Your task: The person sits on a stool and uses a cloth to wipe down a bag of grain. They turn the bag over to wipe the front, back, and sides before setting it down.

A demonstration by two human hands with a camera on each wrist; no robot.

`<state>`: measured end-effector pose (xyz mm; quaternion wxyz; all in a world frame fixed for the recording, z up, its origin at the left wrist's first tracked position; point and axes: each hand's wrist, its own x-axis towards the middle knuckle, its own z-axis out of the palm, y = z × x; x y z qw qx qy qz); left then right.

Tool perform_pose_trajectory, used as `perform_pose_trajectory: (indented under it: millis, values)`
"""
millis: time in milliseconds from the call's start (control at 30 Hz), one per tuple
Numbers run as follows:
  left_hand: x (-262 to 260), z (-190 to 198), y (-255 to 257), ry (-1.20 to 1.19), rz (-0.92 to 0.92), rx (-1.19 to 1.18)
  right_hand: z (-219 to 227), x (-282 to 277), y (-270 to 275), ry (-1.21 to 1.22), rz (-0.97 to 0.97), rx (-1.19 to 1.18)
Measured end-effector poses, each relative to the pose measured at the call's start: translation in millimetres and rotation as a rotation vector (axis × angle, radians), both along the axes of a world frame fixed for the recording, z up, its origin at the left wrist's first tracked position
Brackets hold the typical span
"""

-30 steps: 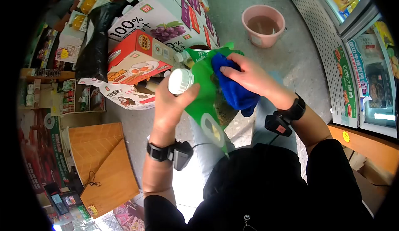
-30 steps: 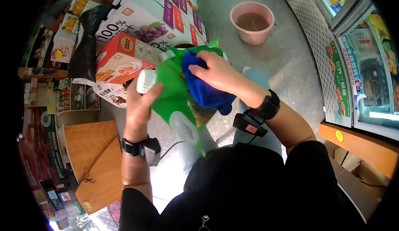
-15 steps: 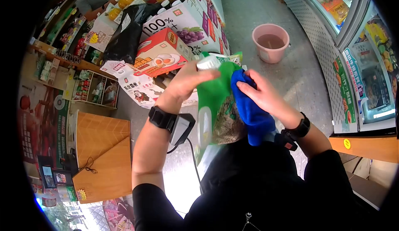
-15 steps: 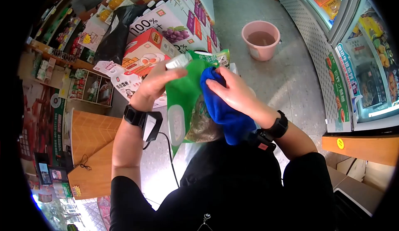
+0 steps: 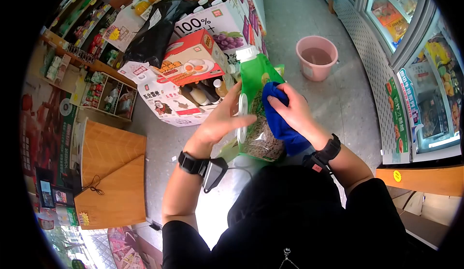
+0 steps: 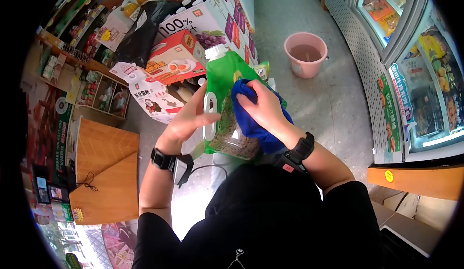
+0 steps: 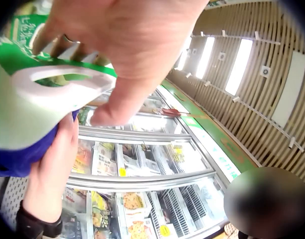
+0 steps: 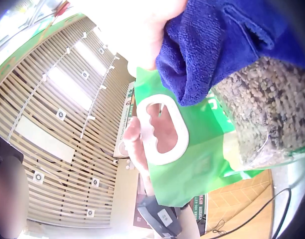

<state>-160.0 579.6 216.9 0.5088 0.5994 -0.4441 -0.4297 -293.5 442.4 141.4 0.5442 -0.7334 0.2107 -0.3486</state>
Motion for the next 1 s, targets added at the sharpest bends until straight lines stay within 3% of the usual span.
perform_pose_trajectory:
  millis: [100, 233, 267, 433, 500, 533, 633, 900, 1000]
  values:
    - [-11, 12, 21, -0.085, -0.078, 0.176, -11, 3, -2, -0.064, -0.049, -0.048]
    - [-2, -1, 37, -0.429, 0.16, 0.234, -3, 1, -8, -0.11, 0.083, 0.238]
    - [0, -5, 37, -0.507, 0.185, 0.117, 5, -4, -6, -0.127, 0.13, 0.308]
    - [10, 21, 44, -0.194, 0.189, 0.15, 59, 3, 11, -0.459, 0.118, 0.435]
    - [16, 28, 47, 0.105, 0.158, 0.211, 68, 13, 14, -0.501, 0.017, 0.239]
    - [17, 28, 49, 0.105, 0.168, 0.211, 67, 18, 17, -0.379, -0.024, 0.073]
    - [16, 33, 49, 0.052, 0.16, 0.166, 42, 38, 31, -0.141, -0.237, -0.776]
    - [21, 37, 65, 0.204, 0.294, 0.231, 28, 29, 51, -0.019, -0.099, -0.868]
    - [27, 44, 66, 0.063, 0.239, 0.286, 24, 21, 62, -0.057, 0.018, -0.83]
